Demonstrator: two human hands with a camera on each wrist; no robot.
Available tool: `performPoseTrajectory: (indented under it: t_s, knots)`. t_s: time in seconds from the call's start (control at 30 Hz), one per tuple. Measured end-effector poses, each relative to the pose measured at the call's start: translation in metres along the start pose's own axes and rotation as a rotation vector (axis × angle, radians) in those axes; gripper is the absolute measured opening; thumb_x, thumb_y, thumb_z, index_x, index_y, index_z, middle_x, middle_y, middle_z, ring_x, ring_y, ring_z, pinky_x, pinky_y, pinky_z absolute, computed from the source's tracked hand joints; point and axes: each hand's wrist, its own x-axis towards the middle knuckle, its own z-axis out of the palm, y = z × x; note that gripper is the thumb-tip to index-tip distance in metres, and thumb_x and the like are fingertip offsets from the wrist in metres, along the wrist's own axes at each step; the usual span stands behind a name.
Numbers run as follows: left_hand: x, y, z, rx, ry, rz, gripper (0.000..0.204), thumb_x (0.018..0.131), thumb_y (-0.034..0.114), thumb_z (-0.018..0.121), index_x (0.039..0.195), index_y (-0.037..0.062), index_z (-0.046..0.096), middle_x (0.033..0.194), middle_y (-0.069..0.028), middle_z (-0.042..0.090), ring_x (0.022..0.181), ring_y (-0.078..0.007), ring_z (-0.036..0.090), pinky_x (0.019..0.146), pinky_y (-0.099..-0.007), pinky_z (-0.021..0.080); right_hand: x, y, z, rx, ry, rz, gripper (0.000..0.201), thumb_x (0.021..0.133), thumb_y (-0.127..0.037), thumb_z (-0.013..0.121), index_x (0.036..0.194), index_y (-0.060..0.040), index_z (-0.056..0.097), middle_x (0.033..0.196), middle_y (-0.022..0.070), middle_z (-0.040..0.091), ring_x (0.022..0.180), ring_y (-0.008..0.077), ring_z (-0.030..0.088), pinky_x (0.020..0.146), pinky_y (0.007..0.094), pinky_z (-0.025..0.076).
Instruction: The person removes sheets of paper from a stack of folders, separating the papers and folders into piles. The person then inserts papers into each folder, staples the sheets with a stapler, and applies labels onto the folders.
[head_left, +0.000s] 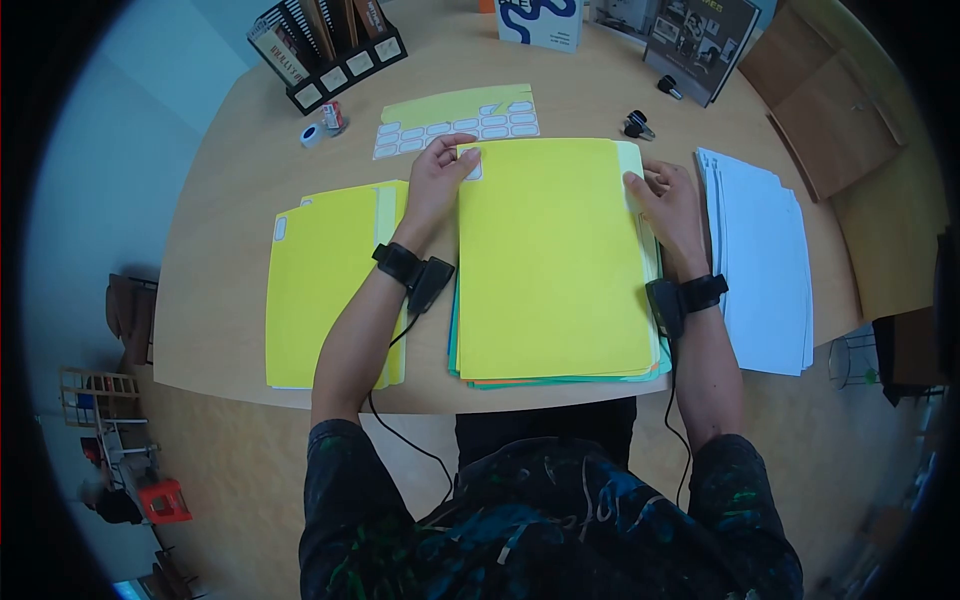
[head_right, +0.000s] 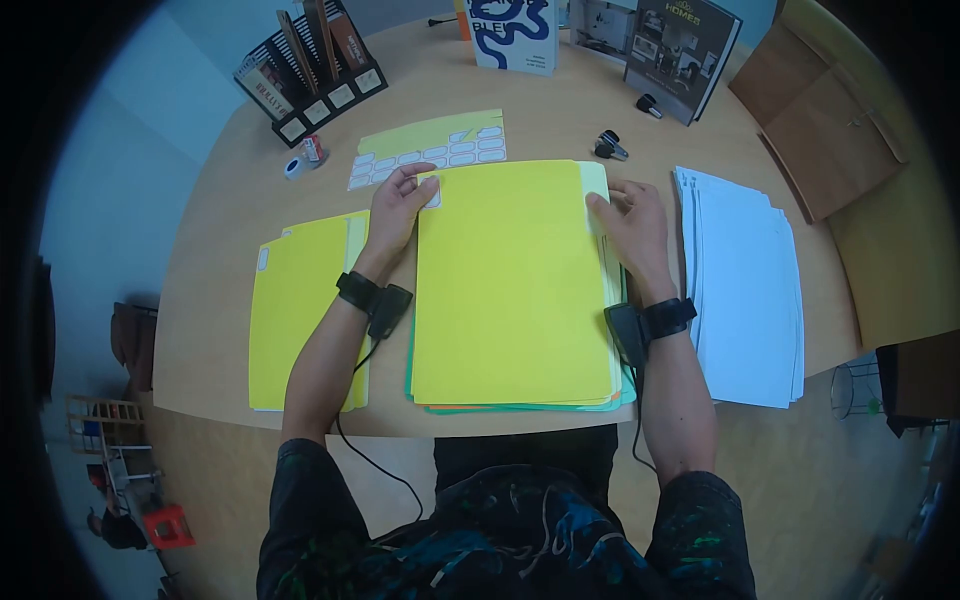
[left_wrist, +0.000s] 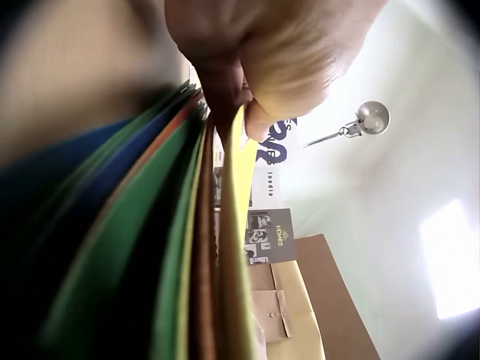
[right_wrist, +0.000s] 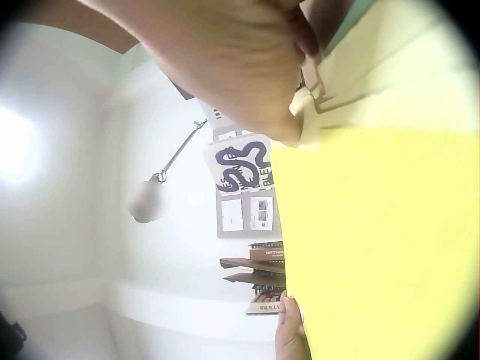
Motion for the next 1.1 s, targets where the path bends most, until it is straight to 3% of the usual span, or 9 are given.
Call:
performPoseTrajectory:
  t_s: [0.13,0.2,0.23,0.3,0.37,0.47,0.67,0.8,1.1]
  knots:
    - [-0.010,0.011,0.008,0.119,0.005,0.022,0.029,0.095,0.015,0.069,0.120,0.0016,0.063,0.087,-0.0003,0.067,0.081,-0.0048,0.062,0.071,-0.0197,0.049,0.001,-0.015,-0.007,0.249,-0.078,0.089,0.027,0.091,-0.020,0.073,0.109,-0.0015,0.065,0.077,0.0004,0.065,0.070,0.0083,0.061,0.065,0.0216,0.046]
    - [-0.011,0.019,0.008,0.188,0.011,0.017,0.028,0.095,0.016,0.069,0.120,0.0024,0.065,0.086,0.0010,0.066,0.079,-0.0043,0.061,0.070,-0.0200,0.048,-0.002,-0.026,-0.007,0.364,-0.105,0.111,0.024,0.092,-0.017,0.072,0.108,-0.0010,0.064,0.078,0.0002,0.065,0.070,0.0066,0.060,0.064,0.0215,0.046]
    - [-0.012,0.023,0.006,0.359,0.003,-0.016,0.029,0.095,0.020,0.069,0.119,0.0037,0.066,0.092,-0.0010,0.066,0.084,-0.0063,0.061,0.075,-0.0214,0.048,-0.003,-0.028,-0.006,0.480,-0.130,0.134,0.021,0.094,-0.015,0.070,0.106,-0.0004,0.062,0.080,0.0000,0.065,0.071,0.0048,0.059,0.064,0.0215,0.045]
    - [-0.011,0.019,0.004,0.527,-0.006,-0.048,0.030,0.095,0.023,0.069,0.118,0.0051,0.068,0.099,-0.0030,0.067,0.090,-0.0084,0.060,0.080,-0.0228,0.047,-0.001,-0.019,-0.003,0.422,-0.134,0.134,0.019,0.094,-0.013,0.069,0.106,0.0000,0.062,0.080,0.0000,0.065,0.071,0.0050,0.059,0.064,0.0216,0.045]
    - [-0.011,0.012,0.005,0.509,-0.047,0.274,0.030,0.095,0.025,0.068,0.117,0.0048,0.069,0.104,-0.0057,0.065,0.098,-0.0142,0.060,0.087,-0.0278,0.046,0.000,-0.015,-0.001,0.364,-0.134,0.132,0.018,0.095,-0.012,0.068,0.105,0.0005,0.061,0.080,0.0000,0.065,0.070,0.0051,0.059,0.063,0.0216,0.045]
    - [-0.014,0.017,0.009,0.608,-0.025,0.326,0.030,0.095,0.025,0.068,0.114,0.0029,0.071,0.107,-0.0095,0.062,0.106,-0.0210,0.057,0.093,-0.0318,0.045,0.001,-0.019,-0.003,0.388,-0.147,0.144,0.017,0.095,-0.011,0.068,0.105,0.0014,0.061,0.081,0.0009,0.066,0.071,0.0058,0.060,0.064,0.0215,0.046]
    - [-0.017,0.023,0.009,0.823,-0.104,0.273,0.031,0.094,0.025,0.067,0.117,0.0047,0.071,0.108,-0.0111,0.061,0.107,-0.0255,0.057,0.094,-0.0346,0.046,-0.002,-0.024,-0.002,0.439,-0.147,0.151,0.017,0.094,-0.009,0.069,0.105,0.0013,0.061,0.083,0.0022,0.068,0.071,0.0071,0.062,0.066,0.0219,0.048]
    - [-0.018,0.026,0.011,0.766,-0.104,0.273,0.030,0.094,0.025,0.067,0.116,0.0054,0.072,0.110,-0.0115,0.062,0.108,-0.0256,0.058,0.094,-0.0347,0.046,-0.004,-0.027,-0.003,0.451,-0.136,0.203,0.017,0.094,-0.009,0.068,0.104,0.0016,0.061,0.082,0.0024,0.067,0.071,0.0071,0.061,0.066,0.0223,0.047]
    - [-0.014,0.023,0.009,0.817,-0.094,0.412,0.024,0.093,0.022,0.069,0.108,0.0030,0.071,0.107,-0.0089,0.066,0.106,-0.0229,0.061,0.092,-0.0335,0.047,-0.003,-0.022,-0.003,0.374,-0.170,0.222,0.019,0.092,-0.013,0.070,0.102,0.0009,0.062,0.078,0.0015,0.067,0.069,0.0068,0.061,0.064,0.0222,0.046]
